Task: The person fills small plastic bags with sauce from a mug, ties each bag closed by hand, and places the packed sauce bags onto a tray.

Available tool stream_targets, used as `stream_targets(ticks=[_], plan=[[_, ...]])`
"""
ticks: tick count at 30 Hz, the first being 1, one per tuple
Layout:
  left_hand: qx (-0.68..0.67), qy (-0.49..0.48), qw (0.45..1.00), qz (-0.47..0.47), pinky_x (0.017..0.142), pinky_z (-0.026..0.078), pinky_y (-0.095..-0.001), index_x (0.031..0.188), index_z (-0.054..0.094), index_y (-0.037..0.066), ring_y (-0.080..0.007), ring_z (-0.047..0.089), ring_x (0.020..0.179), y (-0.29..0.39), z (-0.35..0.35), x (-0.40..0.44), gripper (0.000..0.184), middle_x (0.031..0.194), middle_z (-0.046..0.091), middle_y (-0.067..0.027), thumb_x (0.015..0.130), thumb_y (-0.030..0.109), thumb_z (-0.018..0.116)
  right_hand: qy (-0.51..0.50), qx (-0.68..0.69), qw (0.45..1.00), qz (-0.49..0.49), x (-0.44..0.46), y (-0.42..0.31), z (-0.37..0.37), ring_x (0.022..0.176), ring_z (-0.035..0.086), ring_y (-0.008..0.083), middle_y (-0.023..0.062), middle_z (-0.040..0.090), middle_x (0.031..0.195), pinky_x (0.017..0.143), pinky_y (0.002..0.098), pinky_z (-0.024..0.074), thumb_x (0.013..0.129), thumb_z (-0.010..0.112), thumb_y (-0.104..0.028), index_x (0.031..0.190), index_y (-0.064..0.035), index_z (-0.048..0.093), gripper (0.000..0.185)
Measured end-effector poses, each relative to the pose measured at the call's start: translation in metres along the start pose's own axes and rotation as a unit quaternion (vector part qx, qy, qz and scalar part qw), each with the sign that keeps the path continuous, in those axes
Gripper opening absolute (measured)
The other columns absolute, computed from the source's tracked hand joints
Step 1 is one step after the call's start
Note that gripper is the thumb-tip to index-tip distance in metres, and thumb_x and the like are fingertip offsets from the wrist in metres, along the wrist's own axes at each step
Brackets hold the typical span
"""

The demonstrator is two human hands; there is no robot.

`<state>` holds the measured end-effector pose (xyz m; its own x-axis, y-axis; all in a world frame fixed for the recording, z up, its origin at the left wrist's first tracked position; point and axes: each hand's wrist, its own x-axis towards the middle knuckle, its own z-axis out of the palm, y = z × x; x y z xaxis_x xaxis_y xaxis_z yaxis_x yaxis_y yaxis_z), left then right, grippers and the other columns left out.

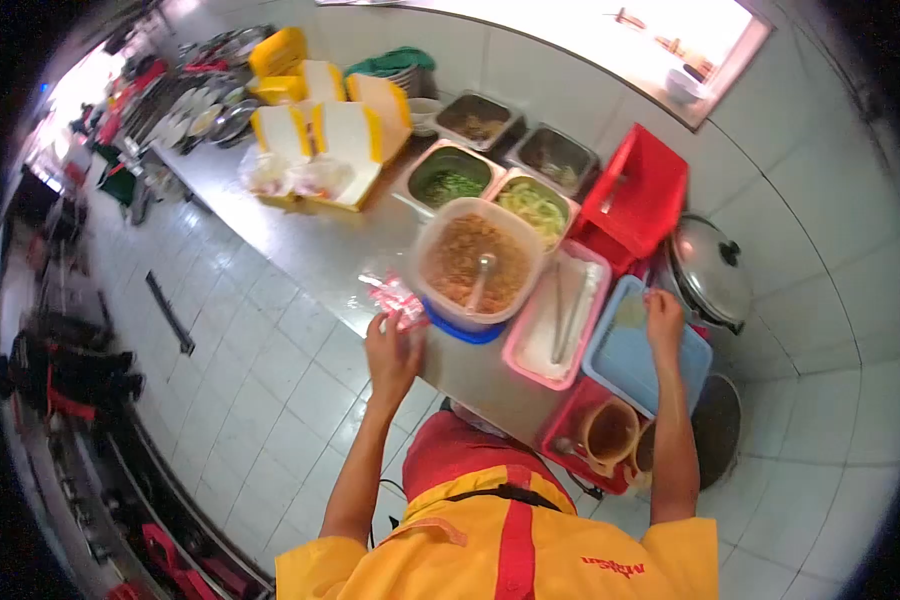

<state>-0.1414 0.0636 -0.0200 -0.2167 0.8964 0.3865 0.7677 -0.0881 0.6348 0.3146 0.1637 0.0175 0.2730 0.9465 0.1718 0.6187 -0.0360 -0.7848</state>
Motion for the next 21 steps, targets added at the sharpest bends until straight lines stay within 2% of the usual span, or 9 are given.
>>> stream_targets(ticks=[3, 5, 8, 11, 15, 17, 19, 20, 21], plan=[[0.045, -0.002, 0.998, 0.050, 0.096, 0.042, -0.0476, 0.123, 0.057, 0.008, -0.0407, 0.049, 0.116, 0.001, 0.005, 0.018, 0.060, 0.126, 0.050, -0.0226, 0.068, 0.014, 0.079, 0.088, 0.042, 0.994, -0.058, -0.027, -0.082, 0.014, 0.080, 0.064, 0.0222, 0.0121, 0.067, 0.085, 0.071, 0.0342, 0.0492, 0.090, 0.058, -0.012, 0.088, 0.0014, 0.065, 0.016], [0.071, -0.023, 0.995, 0.061, 0.094, 0.042, -0.0463, 0.122, 0.058, 0.009, -0.0399, 0.051, 0.113, -0.018, 0.020, 0.020, 0.059, 0.123, 0.051, -0.0221, 0.068, 0.013, 0.079, -0.002, 0.051, 0.991, -0.121, -0.062, -0.141, 0.024, 0.084, 0.064, 0.0229, 0.0139, 0.066, 0.092, 0.074, 0.0341, 0.0495, 0.087, 0.062, -0.010, 0.090, 0.0008, 0.064, 0.011], [0.044, -0.043, 0.995, 0.078, 0.090, 0.047, -0.0434, 0.119, 0.059, 0.008, -0.0362, 0.054, 0.108, -0.030, 0.031, 0.015, 0.052, 0.115, 0.055, -0.0190, 0.070, 0.011, 0.078, -0.114, 0.057, 0.981, -0.147, -0.110, -0.176, 0.046, 0.080, 0.065, 0.0249, 0.0156, 0.065, 0.087, 0.073, 0.0339, 0.0507, 0.085, 0.063, -0.005, 0.088, 0.0023, 0.063, 0.008], [-0.042, -0.017, 0.997, 0.069, 0.092, 0.042, -0.0463, 0.123, 0.057, 0.008, -0.0389, 0.052, 0.109, -0.009, 0.017, 0.004, 0.050, 0.120, 0.051, -0.0210, 0.075, 0.009, 0.071, -0.174, 0.077, 0.972, -0.141, -0.140, -0.189, 0.060, 0.075, 0.066, 0.0261, 0.0166, 0.065, 0.084, 0.069, 0.0337, 0.0512, 0.085, 0.064, -0.005, 0.088, 0.0034, 0.063, 0.009], [0.091, 0.057, 0.994, 0.025, 0.107, 0.033, -0.0506, 0.131, 0.053, 0.010, -0.0464, 0.037, 0.130, -0.019, 0.005, 0.002, 0.052, 0.137, 0.039, -0.0247, 0.080, 0.006, 0.066, -0.207, 0.096, 0.968, -0.108, -0.160, -0.172, 0.065, 0.070, 0.065, 0.0258, 0.0165, 0.064, 0.081, 0.064, 0.0336, 0.0508, 0.086, 0.064, -0.007, 0.087, 0.0036, 0.063, 0.011], [0.115, 0.066, 0.991, 0.007, 0.111, 0.028, -0.0520, 0.126, 0.056, 0.010, -0.0435, 0.034, 0.135, -0.039, 0.007, 0.015, 0.044, 0.137, 0.044, -0.0203, 0.082, 0.004, 0.062, -0.221, 0.094, 0.966, -0.098, -0.167, -0.169, 0.066, 0.070, 0.065, 0.0260, 0.0163, 0.064, 0.080, 0.064, 0.0339, 0.0505, 0.087, 0.064, -0.008, 0.087, 0.0036, 0.062, 0.012], [0.172, -0.009, 0.985, 0.034, 0.113, 0.024, -0.0520, 0.114, 0.064, 0.009, -0.0393, 0.036, 0.136, -0.062, 0.003, 0.023, 0.035, 0.135, 0.052, -0.0148, 0.080, 0.000, 0.063, -0.234, 0.093, 0.963, -0.092, -0.171, -0.169, 0.067, 0.070, 0.065, 0.0262, 0.0161, 0.064, 0.080, 0.064, 0.0342, 0.0503, 0.087, 0.064, -0.008, 0.087, 0.0036, 0.062, 0.012], [0.160, 0.025, 0.986, 0.047, 0.109, 0.028, -0.0535, 0.103, 0.067, 0.008, -0.0350, 0.041, 0.133, -0.066, 0.001, 0.026, 0.019, 0.122, 0.061, -0.0078, 0.085, 0.006, 0.063, -0.243, 0.098, 0.961, -0.091, -0.173, -0.171, 0.067, 0.070, 0.065, 0.0263, 0.0159, 0.064, 0.079, 0.064, 0.0342, 0.0501, 0.087, 0.064, -0.009, 0.086, 0.0035, 0.063, 0.013], [0.160, 0.026, 0.985, 0.051, 0.109, 0.028, -0.0535, 0.103, 0.067, 0.008, -0.0350, 0.041, 0.133, -0.066, -0.006, 0.031, 0.019, 0.122, 0.061, -0.0078, 0.085, 0.006, 0.063, -0.249, 0.104, 0.959, -0.090, -0.173, -0.173, 0.068, 0.071, 0.065, 0.0264, 0.0158, 0.064, 0.079, 0.064, 0.0342, 0.0500, 0.087, 0.064, -0.010, 0.086, 0.0035, 0.063, 0.013]])
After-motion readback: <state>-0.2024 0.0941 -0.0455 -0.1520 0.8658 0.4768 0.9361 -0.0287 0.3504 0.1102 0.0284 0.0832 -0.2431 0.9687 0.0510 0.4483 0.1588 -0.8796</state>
